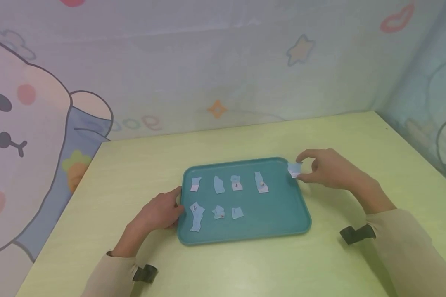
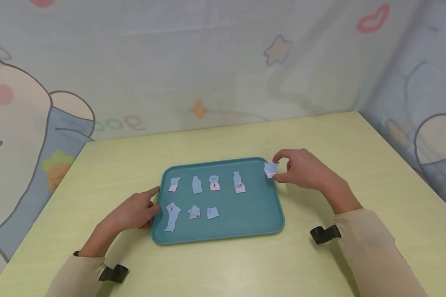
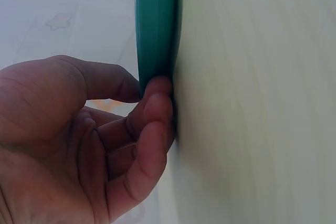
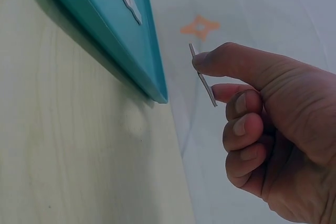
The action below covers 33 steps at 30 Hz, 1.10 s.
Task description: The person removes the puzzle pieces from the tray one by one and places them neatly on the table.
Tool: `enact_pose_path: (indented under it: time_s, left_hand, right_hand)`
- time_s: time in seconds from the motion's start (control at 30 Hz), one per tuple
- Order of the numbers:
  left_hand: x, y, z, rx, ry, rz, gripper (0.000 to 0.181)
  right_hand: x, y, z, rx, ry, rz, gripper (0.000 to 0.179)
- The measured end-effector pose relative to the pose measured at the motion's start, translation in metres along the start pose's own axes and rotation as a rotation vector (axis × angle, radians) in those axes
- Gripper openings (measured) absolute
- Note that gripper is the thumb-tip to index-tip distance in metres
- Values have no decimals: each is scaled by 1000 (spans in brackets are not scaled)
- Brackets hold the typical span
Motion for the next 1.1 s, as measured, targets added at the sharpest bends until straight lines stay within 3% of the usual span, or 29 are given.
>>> enact_pose_path:
  time_s: [0.23,0.83,1.1]
  left_hand:
    - [1,0,-1,-2,-10,5,70]
    - [3,0,-2,20,-27,27,70]
    - [4,-1,-2,2,-31,34,69]
  right_hand:
    - [2,10,-3,35,-23,-19,49]
    - [4,27,-13,29,25,-29,51]
    - [7,31,-20,-30,88,26,46]
Point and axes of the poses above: each hand's wrist, its own z-axis away from the middle knuckle, its own x-axis out of the palm, y = z × x, the point moved 9 cm from there along -z, towards the middle knuckle, and after that the axes turned 9 degrees about z, right-handed, at the moved point
